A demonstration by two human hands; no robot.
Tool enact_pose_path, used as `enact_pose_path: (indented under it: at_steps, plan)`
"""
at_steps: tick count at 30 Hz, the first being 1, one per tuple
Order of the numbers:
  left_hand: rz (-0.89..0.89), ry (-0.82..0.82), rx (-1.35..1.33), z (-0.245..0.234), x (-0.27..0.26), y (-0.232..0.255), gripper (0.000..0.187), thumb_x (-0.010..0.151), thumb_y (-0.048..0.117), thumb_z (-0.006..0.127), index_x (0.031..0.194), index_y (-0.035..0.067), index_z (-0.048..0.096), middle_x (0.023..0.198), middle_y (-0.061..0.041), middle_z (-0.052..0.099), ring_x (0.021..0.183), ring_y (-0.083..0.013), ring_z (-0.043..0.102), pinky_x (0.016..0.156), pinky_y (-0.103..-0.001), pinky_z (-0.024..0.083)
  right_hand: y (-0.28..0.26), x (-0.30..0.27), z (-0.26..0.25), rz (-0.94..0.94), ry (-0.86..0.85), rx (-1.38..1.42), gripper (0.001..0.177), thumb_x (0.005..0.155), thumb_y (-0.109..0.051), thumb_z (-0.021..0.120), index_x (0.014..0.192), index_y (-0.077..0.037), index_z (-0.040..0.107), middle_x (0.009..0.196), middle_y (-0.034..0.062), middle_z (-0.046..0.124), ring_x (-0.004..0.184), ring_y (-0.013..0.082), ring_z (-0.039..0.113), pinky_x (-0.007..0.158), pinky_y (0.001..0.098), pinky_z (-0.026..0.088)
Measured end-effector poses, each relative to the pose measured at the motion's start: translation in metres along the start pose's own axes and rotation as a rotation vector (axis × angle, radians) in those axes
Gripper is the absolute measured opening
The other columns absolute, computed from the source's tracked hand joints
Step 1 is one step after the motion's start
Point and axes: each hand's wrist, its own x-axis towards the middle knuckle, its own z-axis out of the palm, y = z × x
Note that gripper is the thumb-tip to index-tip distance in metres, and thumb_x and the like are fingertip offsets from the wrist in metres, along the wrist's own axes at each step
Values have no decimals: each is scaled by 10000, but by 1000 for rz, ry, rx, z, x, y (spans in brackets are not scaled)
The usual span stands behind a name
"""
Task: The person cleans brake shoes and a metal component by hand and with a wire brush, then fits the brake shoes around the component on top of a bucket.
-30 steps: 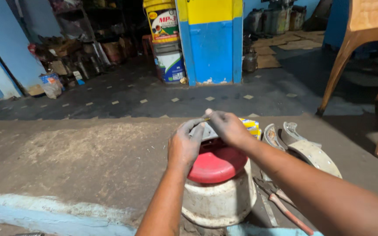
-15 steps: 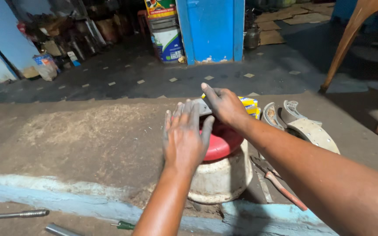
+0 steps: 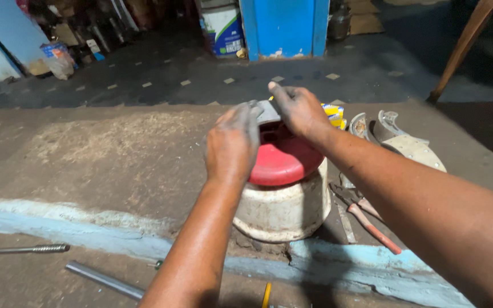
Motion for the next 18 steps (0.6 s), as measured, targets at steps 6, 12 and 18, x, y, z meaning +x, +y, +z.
enact_pose_path:
  at_steps: [6,12,18]
  plan:
    - [-104,47,20,0,0,-8,259,999,172,597,1211,105,729,1193,-137,737,1076,-357,698,930,-455,540,-4,-1,-3,51,6,-4,654,945,-600,479,1081,-14,735,749,187,702,719,284,676,733,415,526]
    - [116,198,92,7,8,-10,293,950,105,588,1205,71,727,1218,-136,740,1245,-364,661,1086,-472,470,7,3,0,-50,55,-33,664,976,-609,497,1052,6,736,756,153,697,731,263,670,747,408,509]
    - [-42,16,77,15,6,-7,287,991,165,549,1161,30,737,1230,-217,709,1223,-367,648,1130,-518,398,-9,-3,-2,95,-5,-34,626,953,-598,494,932,-18,729,698,156,679,660,277,665,679,433,518]
